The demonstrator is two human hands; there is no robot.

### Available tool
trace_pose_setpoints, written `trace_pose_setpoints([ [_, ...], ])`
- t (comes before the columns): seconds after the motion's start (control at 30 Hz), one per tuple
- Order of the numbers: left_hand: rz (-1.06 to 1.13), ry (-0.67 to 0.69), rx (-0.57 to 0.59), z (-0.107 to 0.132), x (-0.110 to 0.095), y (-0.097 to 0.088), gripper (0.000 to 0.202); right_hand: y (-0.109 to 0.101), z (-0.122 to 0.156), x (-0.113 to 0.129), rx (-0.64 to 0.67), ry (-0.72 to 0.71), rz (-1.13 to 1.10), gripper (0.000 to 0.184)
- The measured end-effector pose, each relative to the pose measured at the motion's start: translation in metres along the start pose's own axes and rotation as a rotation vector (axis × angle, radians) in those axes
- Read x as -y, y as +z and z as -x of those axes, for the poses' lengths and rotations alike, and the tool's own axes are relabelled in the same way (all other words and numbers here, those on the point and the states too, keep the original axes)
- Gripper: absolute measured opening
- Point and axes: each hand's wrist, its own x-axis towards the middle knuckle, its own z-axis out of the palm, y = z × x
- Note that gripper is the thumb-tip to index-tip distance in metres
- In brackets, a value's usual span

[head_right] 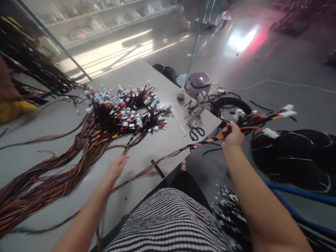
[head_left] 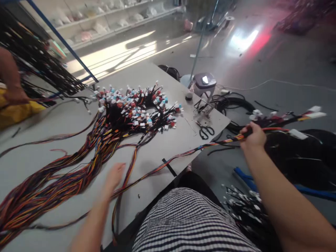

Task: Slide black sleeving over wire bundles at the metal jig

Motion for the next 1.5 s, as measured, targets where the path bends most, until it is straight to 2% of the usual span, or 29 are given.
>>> trace_pose_setpoints([
  [0.1, 0.035, 0.25, 0.28, -0.03, -0.07, 0.105, 0.024, 0.031, -0.025, -0.006, 0.068, 0.027, -0.052, 0.029],
  [0.17, 0.091, 0.398, 0.482, -0.05, -0.12, 0.178, 0.031, 0.049, -0.053, -0.015, 0.114, 0.028, -0.012, 0.026],
  [0.2, 0.106, 0.422, 0.564, -0.061, -0.141, 0.209, 0.036, 0.057, -0.07, -0.02, 0.134, 0.025, 0.021, 0.025],
  [0.27, 0.101, 0.392, 0.667, -0.086, -0.172, 0.253, 0.044, 0.075, -0.105, -0.031, 0.192, 0.019, 0.101, 0.022],
  [0.33, 0.095, 0.335, 0.654, -0.119, -0.188, 0.273, 0.044, 0.096, -0.138, -0.04, 0.295, -0.016, 0.186, 0.022],
  [0.47, 0.138, 0.257, 0.451, -0.195, -0.207, 0.282, 0.029, 0.143, -0.183, -0.056, 0.513, -0.222, 0.311, 0.03],
  [0.57, 0.188, 0.151, 0.345, -0.234, -0.22, 0.3, 0.018, 0.177, -0.202, -0.069, 0.555, -0.343, 0.48, 0.033],
  [0.7, 0.224, 0.035, 0.271, -0.247, -0.228, 0.333, 0.015, 0.208, -0.231, -0.078, 0.533, -0.411, 0.724, 0.04],
  [0.8, 0.303, -0.028, 0.288, -0.248, -0.228, 0.339, 0.016, 0.219, -0.255, -0.067, 0.58, -0.424, 0.904, 0.042],
  [0.9, 0.467, -0.121, 0.447, -0.255, -0.23, 0.33, 0.025, 0.206, -0.249, -0.056, 0.561, -0.545, 1.1, 0.044],
  [0.97, 0.542, -0.179, 0.622, -0.263, -0.233, 0.323, 0.038, 0.182, -0.216, -0.063, 0.606, -0.621, 1.208, 0.041],
  [1.0, 0.558, -0.206, 0.707, -0.268, -0.235, 0.32, 0.04, 0.167, -0.192, -0.073, 0.677, -0.631, 1.271, 0.037],
  [1.07, 0.572, -0.25, 0.819, -0.275, -0.237, 0.318, 0.039, 0.14, -0.138, -0.105, 0.974, -0.514, 1.434, 0.026],
  [1.1, 0.583, -0.263, 0.837, -0.277, -0.237, 0.319, 0.037, 0.129, -0.113, -0.124, 1.096, -0.435, 1.547, 0.017],
  [1.17, 0.615, -0.268, 0.823, -0.278, -0.236, 0.321, 0.036, 0.118, -0.076, -0.162, 1.215, -0.365, 1.676, 0.024],
  [1.27, 0.66, -0.263, 0.775, -0.274, -0.233, 0.323, 0.038, 0.12, -0.056, -0.196, 1.264, -0.346, 1.698, 0.034],
  [1.4, 0.692, -0.239, 0.774, -0.271, -0.232, 0.323, 0.041, 0.12, -0.06, -0.2, 1.247, -0.312, 1.651, 0.034],
  [1.5, 0.697, -0.227, 0.802, -0.27, -0.233, 0.323, 0.04, 0.103, -0.061, -0.193, 1.252, -0.27, 1.58, 0.029],
])
